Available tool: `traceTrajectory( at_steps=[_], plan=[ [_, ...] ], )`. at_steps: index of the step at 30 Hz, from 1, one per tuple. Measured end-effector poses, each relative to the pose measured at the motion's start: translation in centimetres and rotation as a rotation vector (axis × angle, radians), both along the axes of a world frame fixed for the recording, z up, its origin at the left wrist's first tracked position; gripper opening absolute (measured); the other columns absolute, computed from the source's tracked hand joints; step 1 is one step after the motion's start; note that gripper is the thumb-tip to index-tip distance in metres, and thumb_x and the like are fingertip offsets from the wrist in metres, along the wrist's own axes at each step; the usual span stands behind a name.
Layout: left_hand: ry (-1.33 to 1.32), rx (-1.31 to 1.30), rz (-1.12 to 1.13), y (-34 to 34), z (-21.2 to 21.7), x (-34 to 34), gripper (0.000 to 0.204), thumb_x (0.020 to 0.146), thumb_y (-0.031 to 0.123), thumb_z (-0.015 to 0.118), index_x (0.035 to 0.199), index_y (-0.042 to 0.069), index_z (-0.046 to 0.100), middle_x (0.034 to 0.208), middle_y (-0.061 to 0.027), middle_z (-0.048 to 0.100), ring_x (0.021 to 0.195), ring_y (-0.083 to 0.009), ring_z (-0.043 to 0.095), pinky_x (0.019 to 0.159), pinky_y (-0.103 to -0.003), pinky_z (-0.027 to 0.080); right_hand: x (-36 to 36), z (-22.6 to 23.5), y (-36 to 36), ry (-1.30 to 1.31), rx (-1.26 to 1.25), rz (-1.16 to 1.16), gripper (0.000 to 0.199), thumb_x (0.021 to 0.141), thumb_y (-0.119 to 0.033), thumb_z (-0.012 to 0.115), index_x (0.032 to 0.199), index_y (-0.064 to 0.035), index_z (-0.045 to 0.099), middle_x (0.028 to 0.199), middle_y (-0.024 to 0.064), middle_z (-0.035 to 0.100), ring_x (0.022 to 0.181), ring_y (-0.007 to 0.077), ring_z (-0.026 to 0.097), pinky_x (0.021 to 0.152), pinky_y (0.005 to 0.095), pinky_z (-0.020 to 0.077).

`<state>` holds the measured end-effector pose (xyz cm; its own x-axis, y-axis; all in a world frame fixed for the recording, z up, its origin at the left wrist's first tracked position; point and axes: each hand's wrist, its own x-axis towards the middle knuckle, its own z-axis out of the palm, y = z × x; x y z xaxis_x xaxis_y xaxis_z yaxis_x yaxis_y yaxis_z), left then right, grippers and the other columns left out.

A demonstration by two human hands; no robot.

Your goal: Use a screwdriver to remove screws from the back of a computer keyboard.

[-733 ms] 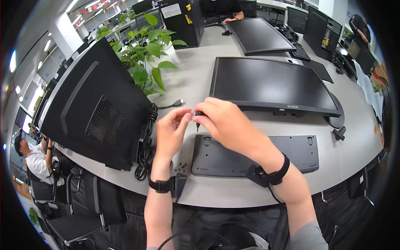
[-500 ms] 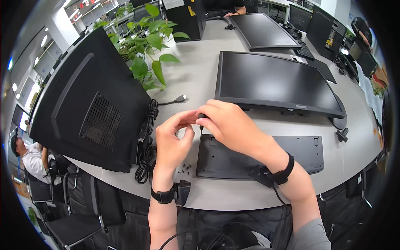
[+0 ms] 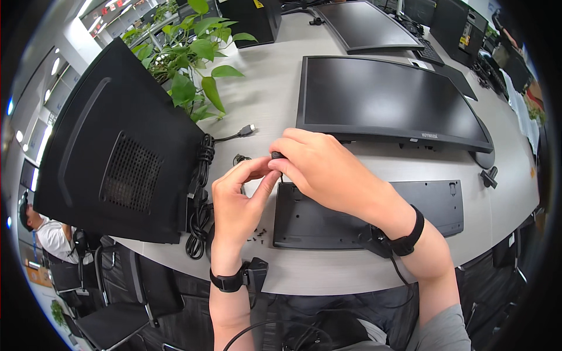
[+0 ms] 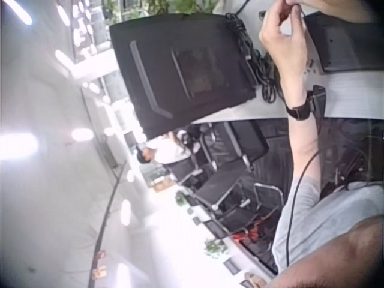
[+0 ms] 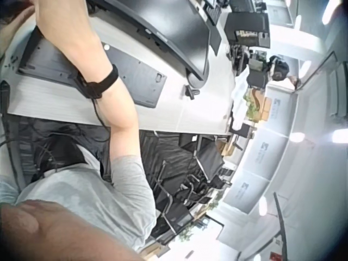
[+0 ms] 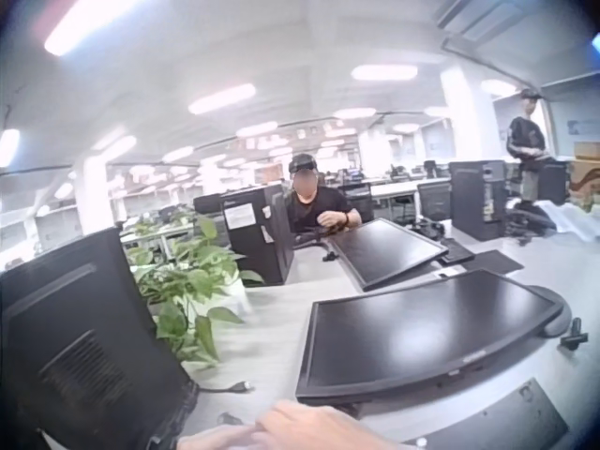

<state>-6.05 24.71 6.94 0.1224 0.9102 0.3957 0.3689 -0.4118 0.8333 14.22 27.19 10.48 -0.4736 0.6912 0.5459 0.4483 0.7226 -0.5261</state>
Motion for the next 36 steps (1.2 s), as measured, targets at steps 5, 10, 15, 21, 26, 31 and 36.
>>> traceTrajectory(
  at_steps=[5, 10, 15, 21, 26, 31, 36],
  plan=[
    [-0.003, -0.003, 0.014, 0.1, -0.2, 0.0, 0.027, 0.098, 0.003, 0.081, 0.124, -0.005, 0.076, 0.109, -0.0099, 0.08, 0.1, -0.015, 0.075, 0.095, -0.03, 0.059, 0.0, -0.2, 0.1, 0.008, -0.01, 0.004, 0.016, 0.1, -0.011, 0.07, 0.102, 0.0046, 0.069, 0.096, 0.02, 0.068, 0.085, 0.0415, 0.07, 0.075, 0.0485, 0.0566],
    [-0.017, -0.019, 0.018, -0.1, -0.2, 0.0, 0.026, 0.098, 0.002, 0.081, 0.122, -0.006, 0.075, 0.108, -0.0096, 0.08, 0.1, -0.0147, 0.075, 0.095, -0.03, 0.059, -0.1, -0.3, 0.1, 0.014, -0.001, 0.008, 0.018, 0.1, -0.012, 0.07, 0.096, 0.0054, 0.068, 0.095, 0.0205, 0.069, 0.084, 0.0416, 0.072, 0.075, 0.0488, 0.058],
    [-0.006, 0.043, 0.054, 0.0, -0.3, 0.1, 0.022, 0.092, 0.001, 0.084, 0.113, -0.004, 0.078, 0.1, -0.0119, 0.081, 0.092, -0.0176, 0.078, 0.085, -0.03, 0.06, -0.2, -0.5, 0.1, 0.004, -0.003, 0.009, 0.018, 0.1, -0.012, 0.07, 0.096, 0.0056, 0.069, 0.095, 0.0206, 0.069, 0.084, 0.0417, 0.072, 0.075, 0.0483, 0.0587],
    [0.025, -0.01, 0.02, -0.1, -0.3, -0.2, 0.029, 0.097, 0.004, 0.083, 0.123, -0.006, 0.074, 0.107, -0.0091, 0.08, 0.1, -0.0149, 0.075, 0.095, -0.03, 0.058, -0.1, -0.5, 0.1, 0.0, 0.003, 0.022, 0.018, 0.1, -0.012, 0.07, 0.096, 0.0053, 0.069, 0.094, 0.0206, 0.069, 0.084, 0.041, 0.073, 0.073, 0.047, 0.0588],
    [-0.025, 0.015, 0.023, 0.2, -0.7, 0.0, 0.027, 0.09, 0.004, 0.086, 0.114, -0.005, 0.076, 0.1, -0.0099, 0.079, 0.093, -0.0163, 0.075, 0.088, -0.03, 0.059, -0.9, -0.6, -0.3, -0.039, 0.063, -0.068, 0.019, 0.099, -0.016, 0.073, 0.094, 0.0016, 0.067, 0.092, 0.0169, 0.07, 0.081, 0.0385, 0.073, 0.07, 0.0459, 0.0587],
    [0.011, 0.021, 0.058, 0.4, -1.1, 0.3, 0.022, 0.09, 0.001, 0.083, 0.109, -0.005, 0.076, 0.094, -0.0105, 0.078, 0.087, -0.0173, 0.075, 0.084, -0.03, 0.058, -1.8, -1.3, -0.5, -0.026, 0.072, -0.124, 0.019, 0.096, -0.018, 0.075, 0.096, -0.0017, 0.064, 0.09, 0.0139, 0.069, 0.079, 0.0369, 0.073, 0.068, 0.0455, 0.0588],
    [0.089, -0.093, 0.113, 0.1, -0.5, 0.2, 0.018, 0.093, -0.002, 0.078, 0.11, -0.006, 0.076, 0.093, -0.0098, 0.078, 0.087, -0.0168, 0.074, 0.086, -0.03, 0.057, -1.6, -1.9, 0.3, 0.037, 0.172, -0.017, 0.019, 0.096, -0.016, 0.075, 0.097, -0.002, 0.063, 0.088, 0.0136, 0.068, 0.079, 0.037, 0.074, 0.068, 0.045, 0.059]
  ],
)
